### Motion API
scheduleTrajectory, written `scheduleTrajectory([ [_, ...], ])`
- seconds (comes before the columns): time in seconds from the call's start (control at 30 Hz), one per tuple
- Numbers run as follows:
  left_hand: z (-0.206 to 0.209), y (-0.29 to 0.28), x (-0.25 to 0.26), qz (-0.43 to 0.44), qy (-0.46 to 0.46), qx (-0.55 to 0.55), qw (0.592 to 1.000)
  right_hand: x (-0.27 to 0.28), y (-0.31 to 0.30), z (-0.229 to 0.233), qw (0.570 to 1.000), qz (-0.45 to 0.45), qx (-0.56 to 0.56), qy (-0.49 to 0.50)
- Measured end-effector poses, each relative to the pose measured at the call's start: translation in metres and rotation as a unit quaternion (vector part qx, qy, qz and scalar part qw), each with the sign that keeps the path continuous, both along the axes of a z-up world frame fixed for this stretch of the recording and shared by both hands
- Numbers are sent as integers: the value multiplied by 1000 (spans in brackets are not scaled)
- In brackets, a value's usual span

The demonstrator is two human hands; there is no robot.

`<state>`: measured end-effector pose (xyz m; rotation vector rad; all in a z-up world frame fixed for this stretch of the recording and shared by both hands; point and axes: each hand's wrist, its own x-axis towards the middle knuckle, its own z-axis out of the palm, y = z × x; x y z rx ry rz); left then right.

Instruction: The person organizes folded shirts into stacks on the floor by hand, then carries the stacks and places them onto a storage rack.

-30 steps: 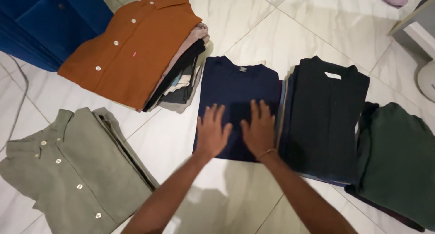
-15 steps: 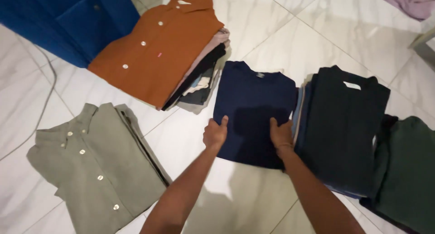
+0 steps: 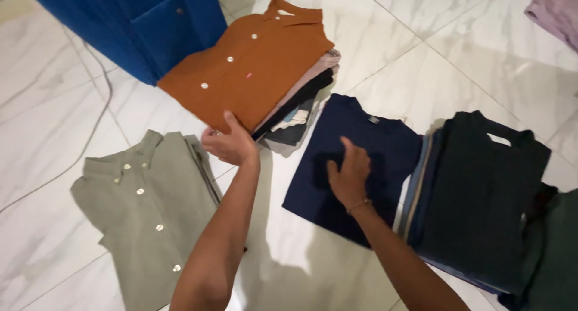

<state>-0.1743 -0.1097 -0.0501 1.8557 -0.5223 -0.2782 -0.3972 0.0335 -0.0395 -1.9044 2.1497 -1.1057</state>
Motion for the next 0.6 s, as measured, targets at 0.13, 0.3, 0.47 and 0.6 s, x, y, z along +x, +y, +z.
scheduleTrajectory([
  [0.13,30,-22,35,-19,129,67,989,53,-21,3,991,83,10,-104],
  [0.3,32,-35,74,-103,184,97,973,93,-37,2,951,157,84,-253],
  [0.47,69,-26,67,-301,368,-137,869,120,-59,28,729,180,233,-618],
  [0.6,97,14,38,-474,543,-238,651,114,-70,82,431,266,147,-850],
])
